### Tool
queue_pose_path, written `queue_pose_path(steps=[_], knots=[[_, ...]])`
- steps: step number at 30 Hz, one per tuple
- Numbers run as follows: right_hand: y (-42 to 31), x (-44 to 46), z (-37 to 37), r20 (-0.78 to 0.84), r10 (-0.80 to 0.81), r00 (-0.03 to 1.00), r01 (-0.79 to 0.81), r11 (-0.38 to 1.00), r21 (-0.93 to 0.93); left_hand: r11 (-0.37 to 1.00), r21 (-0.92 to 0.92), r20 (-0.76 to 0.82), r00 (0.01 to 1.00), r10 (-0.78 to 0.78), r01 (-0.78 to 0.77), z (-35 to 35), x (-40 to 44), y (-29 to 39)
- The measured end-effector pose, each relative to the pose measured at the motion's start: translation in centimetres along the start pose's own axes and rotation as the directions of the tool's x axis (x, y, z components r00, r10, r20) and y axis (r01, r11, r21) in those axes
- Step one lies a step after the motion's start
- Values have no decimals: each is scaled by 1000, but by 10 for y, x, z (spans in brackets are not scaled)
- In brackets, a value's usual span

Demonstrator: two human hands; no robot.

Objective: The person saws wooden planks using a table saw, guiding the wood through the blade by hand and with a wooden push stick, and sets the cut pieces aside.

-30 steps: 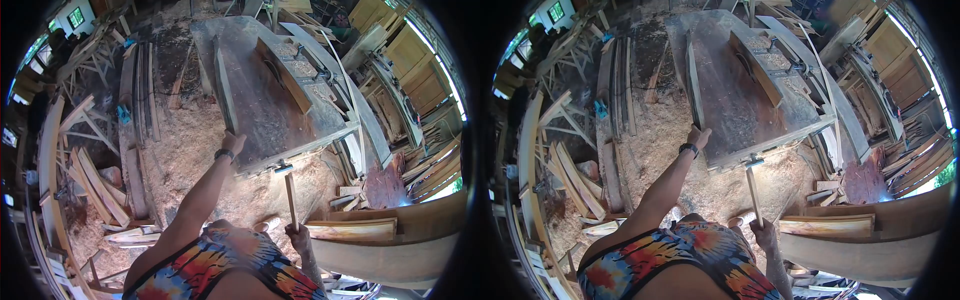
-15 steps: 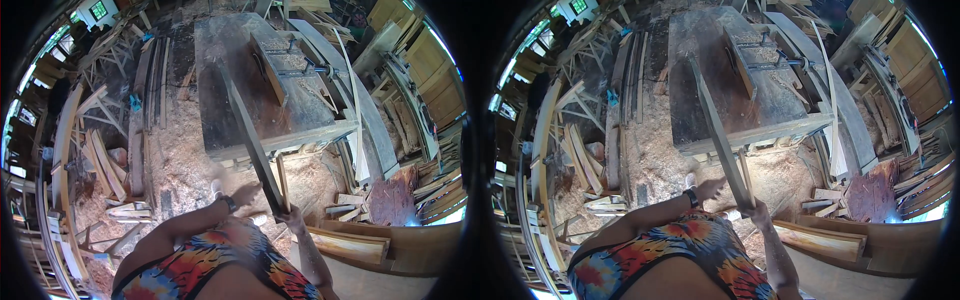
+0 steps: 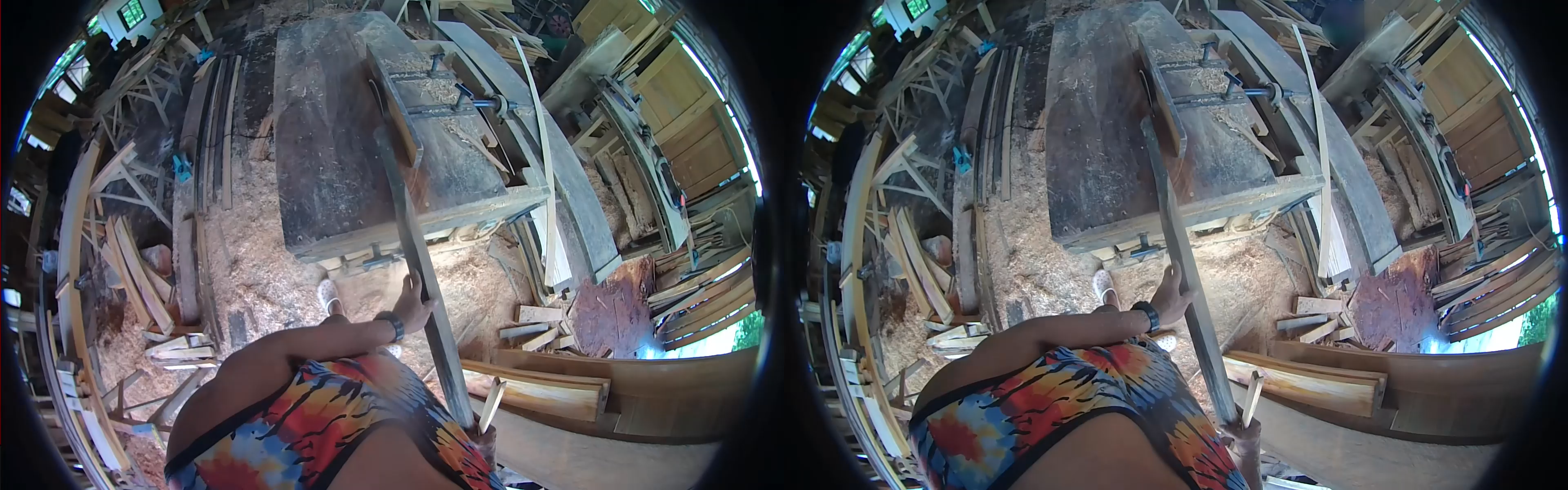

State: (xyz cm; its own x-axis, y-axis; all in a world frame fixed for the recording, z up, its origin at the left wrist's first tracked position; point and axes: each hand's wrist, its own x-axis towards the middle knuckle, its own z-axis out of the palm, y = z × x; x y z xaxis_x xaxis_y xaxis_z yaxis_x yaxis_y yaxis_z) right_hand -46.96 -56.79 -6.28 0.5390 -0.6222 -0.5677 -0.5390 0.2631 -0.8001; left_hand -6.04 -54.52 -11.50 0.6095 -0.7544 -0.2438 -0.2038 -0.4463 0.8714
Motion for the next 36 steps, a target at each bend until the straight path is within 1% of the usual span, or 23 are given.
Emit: queue_pose_path(steps=[2, 4, 5, 6, 7, 8, 10, 11, 13, 14, 15, 16, 17, 18, 21, 22, 23, 25, 26, 28, 31, 33, 36], knots=[[-17, 3, -1, -4, 22, 1000, -22, 1000, 17, 981, 153, 17, 993, 117, -118, -3, 3, 9], [-24, 15, -1, 2, 41, 999, -41, 999, -13, 959, 203, 112, 978, 179, -198, -9, 1, 19], [-31, 21, 2, 14, 38, 999, -38, 998, -40, 935, 255, 122, 968, 220, -245, -6, 1, 18], [-39, 24, 7, 28, 87, 996, -89, 994, 68, 942, 237, 121, 969, 216, -240, -5, 3, 17], [-23, 33, 4, 23, -34, 999, 33, 998, 48, 947, 219, 121, 970, 211, -234, -6, 4, 18], [2, 49, 1, 21, -158, 987, 158, 987, 25, 976, 127, 109, 981, 162, -176, -9, 10, 20], [3, 57, 0, 0, -252, 968, 252, 966, -55, 989, 54, 81, 988, 134, -139, -8, 18, 16], [-4, 58, 1, 7, -213, 977, 213, 976, -41, 993, 16, 66, 991, 120, -121, -7, 22, 14], [-17, 61, 1, 20, -133, 991, 133, 991, -15, 981, 122, 71, 987, 142, -150, -12, 32, 11], [-27, 62, 4, 9, -161, 987, 161, 987, 4, 977, 167, 96, 989, 115, -130, -17, 34, 14], [-36, 63, 6, -2, -188, 982, 188, 982, 22, 984, 115, 96, 987, 125, -136, -18, 37, 13], [-36, 67, 3, -6, -193, 981, 193, 981, -12, 988, 60, 95, 986, 135, -141, -18, 39, 13], [-33, 71, -1, -10, -199, 980, 198, 979, -48, 989, 41, 89, 986, 141, -145, -17, 41, 13], [-23, 75, -4, -14, -190, 982, 190, 982, -21, 988, 21, 84, 985, 148, -151, -16, 42, 13], [-42, 75, -8, 9, -191, 982, 190, 973, -129, 985, 77, 87, 985, 150, -157, -18, 42, 17], [-38, 77, -6, -13, -244, 970, 240, 962, -126, 982, 132, 109, 987, 120, -134, -23, 39, 25], [-34, 78, -6, -2, -248, 969, 247, 965, -83, 981, 140, 111, 987, 119, -134, -24, 41, 25], [-34, 82, -4, -35, -238, 971, 233, 968, -97, 978, 167, 106, 988, 108, -125, -25, 42, 25], [-41, 83, -1, -32, -256, 966, 251, 961, -117, 977, 168, 92, 989, 117, -131, -25, 44, 24], [-33, 88, -4, -29, -223, 974, 216, 966, -142, 975, 172, 65, 989, 132, -141, -25, 45, 22], [-27, 93, -6, -29, -205, 978, 197, 964, -177, 971, 206, 122, 987, 101, -125, -32, 47, 26], [-33, 94, -2, -37, -183, 982, 175, 971, -164, 979, 166, 115, 989, 97, -116, -36, 48, 28], [-36, 102, 3, -30, -221, 975, 214, 965, -152, 985, 107, 86, 989, 124, -133, -38, 54, 24]])
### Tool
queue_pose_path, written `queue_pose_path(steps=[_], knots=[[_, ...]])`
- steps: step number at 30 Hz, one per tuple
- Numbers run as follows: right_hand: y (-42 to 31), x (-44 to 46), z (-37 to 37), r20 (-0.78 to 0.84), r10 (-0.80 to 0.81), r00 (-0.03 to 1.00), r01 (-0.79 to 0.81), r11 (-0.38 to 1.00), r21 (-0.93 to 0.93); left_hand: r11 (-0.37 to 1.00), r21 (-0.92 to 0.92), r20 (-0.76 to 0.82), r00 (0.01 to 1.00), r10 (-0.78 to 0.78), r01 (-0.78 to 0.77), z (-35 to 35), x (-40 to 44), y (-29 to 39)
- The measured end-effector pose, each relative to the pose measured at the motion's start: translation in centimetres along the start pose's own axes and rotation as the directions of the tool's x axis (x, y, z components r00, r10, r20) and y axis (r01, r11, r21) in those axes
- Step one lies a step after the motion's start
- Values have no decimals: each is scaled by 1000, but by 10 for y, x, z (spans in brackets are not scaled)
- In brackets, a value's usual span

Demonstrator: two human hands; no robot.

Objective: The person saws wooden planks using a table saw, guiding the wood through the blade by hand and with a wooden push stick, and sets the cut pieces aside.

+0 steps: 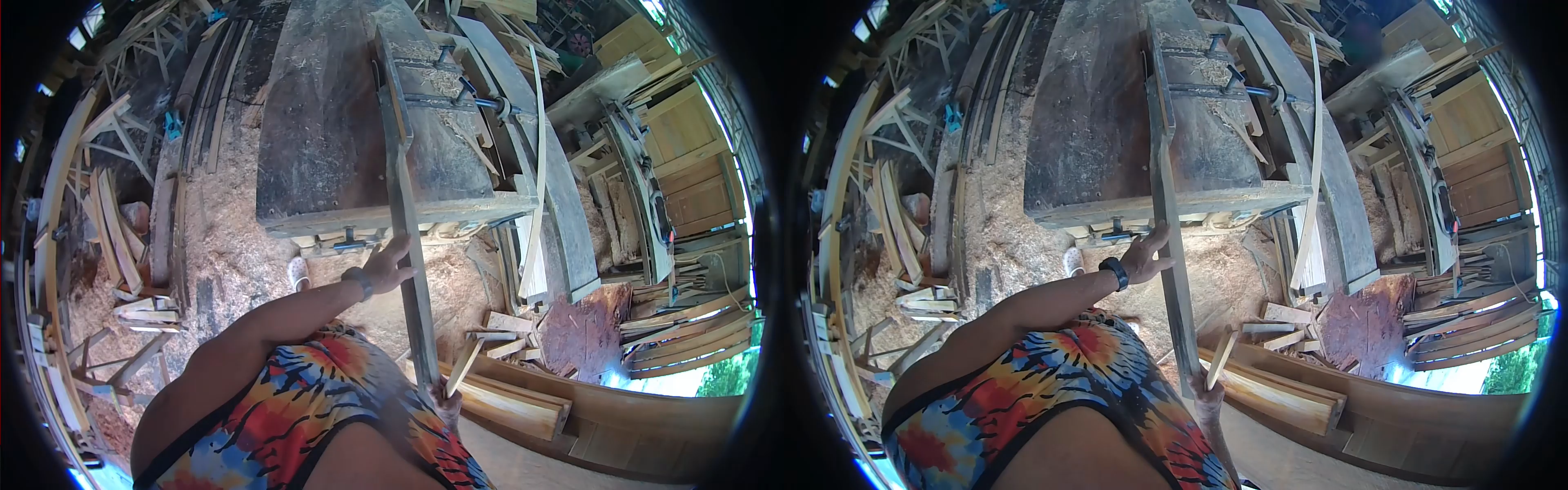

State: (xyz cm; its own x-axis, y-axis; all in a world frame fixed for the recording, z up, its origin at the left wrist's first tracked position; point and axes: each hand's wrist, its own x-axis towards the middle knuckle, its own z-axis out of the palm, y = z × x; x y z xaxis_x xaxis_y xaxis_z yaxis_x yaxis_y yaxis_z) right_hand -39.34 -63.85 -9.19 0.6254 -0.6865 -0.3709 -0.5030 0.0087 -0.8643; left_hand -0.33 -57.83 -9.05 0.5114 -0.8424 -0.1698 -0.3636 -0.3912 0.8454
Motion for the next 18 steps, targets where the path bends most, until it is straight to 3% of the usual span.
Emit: queue_pose_path(steps=[6, 9, 10, 18], knots=[[5, 19, 9, -15, -8, 1000, 8, 999, -46, 999, 30, -78, 996, 37, -35, -3, 19, -17], [-15, 29, 17, 12, 34, 999, -35, 999, 16, 997, 81, -71, 997, 20, -14, -11, 31, -21], [-18, 32, 18, 6, 43, 999, -43, 998, -51, 994, 109, -67, 998, 13, -6, -15, 34, -20], [-28, 62, 35, 8, 74, 997, -75, 996, 40, 997, 69, -80, 996, -36, 41, -38, 59, -27]])
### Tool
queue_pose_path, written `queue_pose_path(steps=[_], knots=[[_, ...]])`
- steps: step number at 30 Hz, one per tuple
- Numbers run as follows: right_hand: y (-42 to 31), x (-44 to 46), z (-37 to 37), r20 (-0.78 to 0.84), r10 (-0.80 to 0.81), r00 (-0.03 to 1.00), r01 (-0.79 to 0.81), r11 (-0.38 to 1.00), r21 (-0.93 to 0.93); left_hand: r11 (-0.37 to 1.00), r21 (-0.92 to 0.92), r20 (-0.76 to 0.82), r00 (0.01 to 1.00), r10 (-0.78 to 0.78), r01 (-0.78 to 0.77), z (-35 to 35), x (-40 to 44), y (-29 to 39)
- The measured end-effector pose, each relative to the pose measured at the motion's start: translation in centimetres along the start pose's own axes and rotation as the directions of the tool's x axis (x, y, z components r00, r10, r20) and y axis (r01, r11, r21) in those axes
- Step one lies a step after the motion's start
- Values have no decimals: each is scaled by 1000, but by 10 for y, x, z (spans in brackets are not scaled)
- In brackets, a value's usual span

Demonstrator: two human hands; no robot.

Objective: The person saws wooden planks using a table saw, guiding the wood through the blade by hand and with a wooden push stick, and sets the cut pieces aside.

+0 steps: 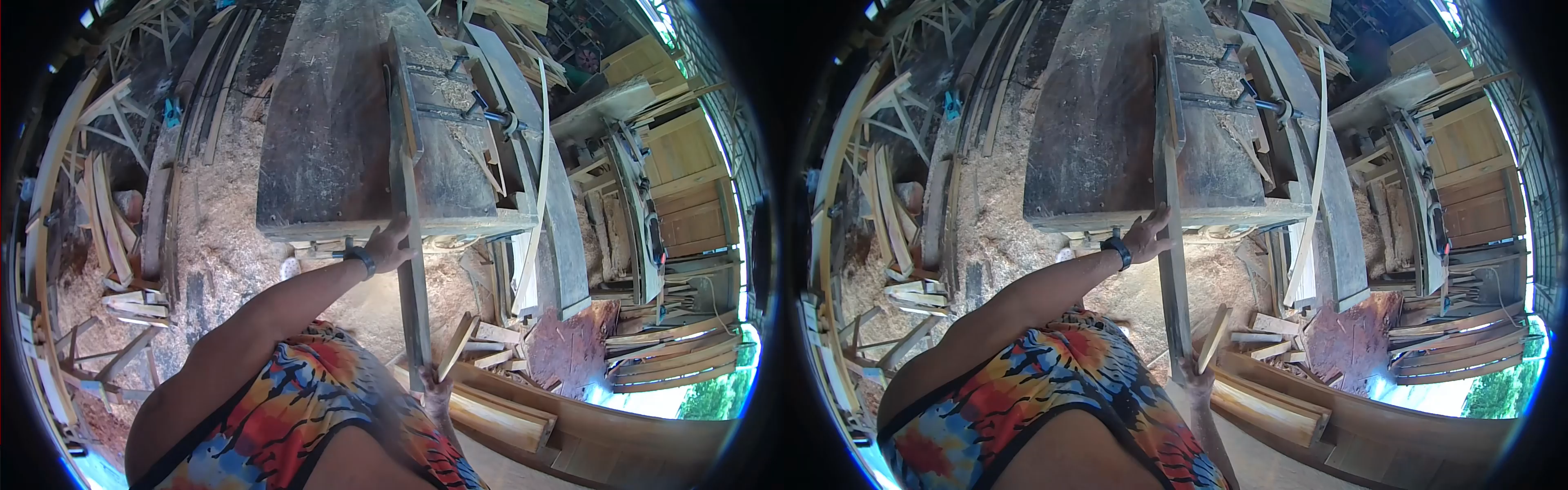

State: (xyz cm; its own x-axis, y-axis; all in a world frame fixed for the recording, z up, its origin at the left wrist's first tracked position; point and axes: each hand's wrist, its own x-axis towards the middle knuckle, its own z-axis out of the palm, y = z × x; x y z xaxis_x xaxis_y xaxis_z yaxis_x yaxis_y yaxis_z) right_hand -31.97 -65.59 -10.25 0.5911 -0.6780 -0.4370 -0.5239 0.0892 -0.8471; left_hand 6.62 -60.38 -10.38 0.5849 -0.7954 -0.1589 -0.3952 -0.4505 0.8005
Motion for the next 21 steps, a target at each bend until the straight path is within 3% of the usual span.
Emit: queue_pose_path(steps=[4, 7, 21], knots=[[-31, 7, 13, -11, -39, 999, 39, 999, 0, 999, 39, 36, 999, 9, -10, -8, 16, -8], [-35, 17, 18, -19, -57, 998, 56, 997, -55, 997, 0, -44, 996, 81, -81, -2, 32, -24], [-62, 58, 38, -23, -57, 998, 54, 995, -89, 994, 112, -80, 997, 22, -13, -23, 70, -35]])
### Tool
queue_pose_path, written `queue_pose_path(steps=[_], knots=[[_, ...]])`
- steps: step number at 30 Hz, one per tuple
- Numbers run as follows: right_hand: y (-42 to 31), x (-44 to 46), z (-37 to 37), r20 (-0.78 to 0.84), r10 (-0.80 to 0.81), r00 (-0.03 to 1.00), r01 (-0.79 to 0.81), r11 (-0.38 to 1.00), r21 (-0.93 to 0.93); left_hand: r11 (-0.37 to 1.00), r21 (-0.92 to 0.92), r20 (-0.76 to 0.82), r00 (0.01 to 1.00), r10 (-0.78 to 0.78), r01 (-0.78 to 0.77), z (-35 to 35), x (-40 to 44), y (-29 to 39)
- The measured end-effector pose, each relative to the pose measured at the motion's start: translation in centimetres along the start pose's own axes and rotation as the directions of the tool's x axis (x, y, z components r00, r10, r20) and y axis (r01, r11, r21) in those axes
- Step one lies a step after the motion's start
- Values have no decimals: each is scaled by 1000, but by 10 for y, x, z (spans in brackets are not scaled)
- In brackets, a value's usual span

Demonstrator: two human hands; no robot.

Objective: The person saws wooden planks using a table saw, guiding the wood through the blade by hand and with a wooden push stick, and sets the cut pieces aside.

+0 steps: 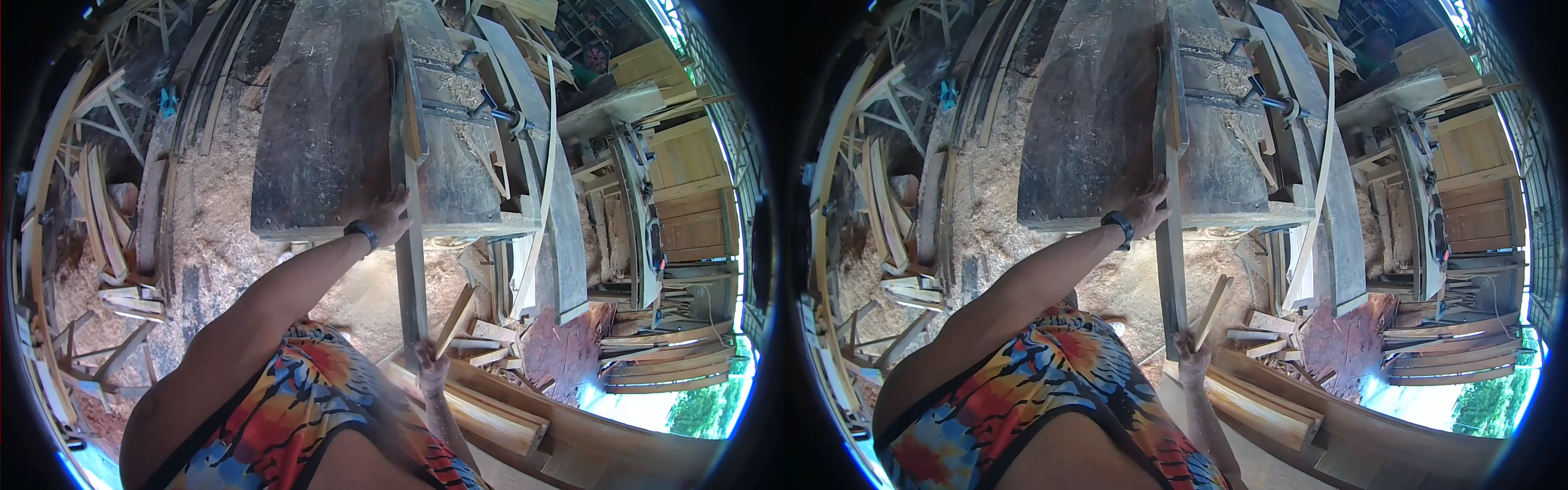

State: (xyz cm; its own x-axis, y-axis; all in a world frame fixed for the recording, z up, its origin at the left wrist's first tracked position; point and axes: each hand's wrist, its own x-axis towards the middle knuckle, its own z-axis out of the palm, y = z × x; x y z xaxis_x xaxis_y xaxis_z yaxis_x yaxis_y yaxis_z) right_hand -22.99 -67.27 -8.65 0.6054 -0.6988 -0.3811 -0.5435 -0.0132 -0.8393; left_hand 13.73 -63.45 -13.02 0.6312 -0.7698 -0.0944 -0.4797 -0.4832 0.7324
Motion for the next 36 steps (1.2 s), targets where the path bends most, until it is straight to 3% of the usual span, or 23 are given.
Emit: queue_pose_path(steps=[7, 13, 22, 28, 29, 33, 36], knots=[[-26, 21, 9, 32, 17, 999, -16, 999, -32, 999, -6, 7, 999, -32, 32, -18, 20, -2], [-36, 39, 23, 11, 44, 999, -45, 998, 45, 997, 6, 26, 997, -73, 72, -33, 40, -7], [-58, 74, 35, 41, 21, 999, -15, 992, -128, 996, 51, -5, 998, -69, 69, -51, 73, -22], [-58, 99, 54, -7, -12, 1000, 12, 1000, 16, 997, -15, -34, 997, -74, 73, -60, 99, -37], [-63, 103, 55, -21, 7, 1000, -8, 997, -73, 997, -21, -34, 997, -75, 74, -61, 104, -39], [-74, 116, 63, -11, -18, 1000, 18, 999, -39, 997, 17, -12, 997, -82, 82, -67, 121, -50], [-83, 124, 65, -12, -52, 999, 50, 991, -122, 995, 14, -1, 996, -94, 94, -69, 132, -57]])
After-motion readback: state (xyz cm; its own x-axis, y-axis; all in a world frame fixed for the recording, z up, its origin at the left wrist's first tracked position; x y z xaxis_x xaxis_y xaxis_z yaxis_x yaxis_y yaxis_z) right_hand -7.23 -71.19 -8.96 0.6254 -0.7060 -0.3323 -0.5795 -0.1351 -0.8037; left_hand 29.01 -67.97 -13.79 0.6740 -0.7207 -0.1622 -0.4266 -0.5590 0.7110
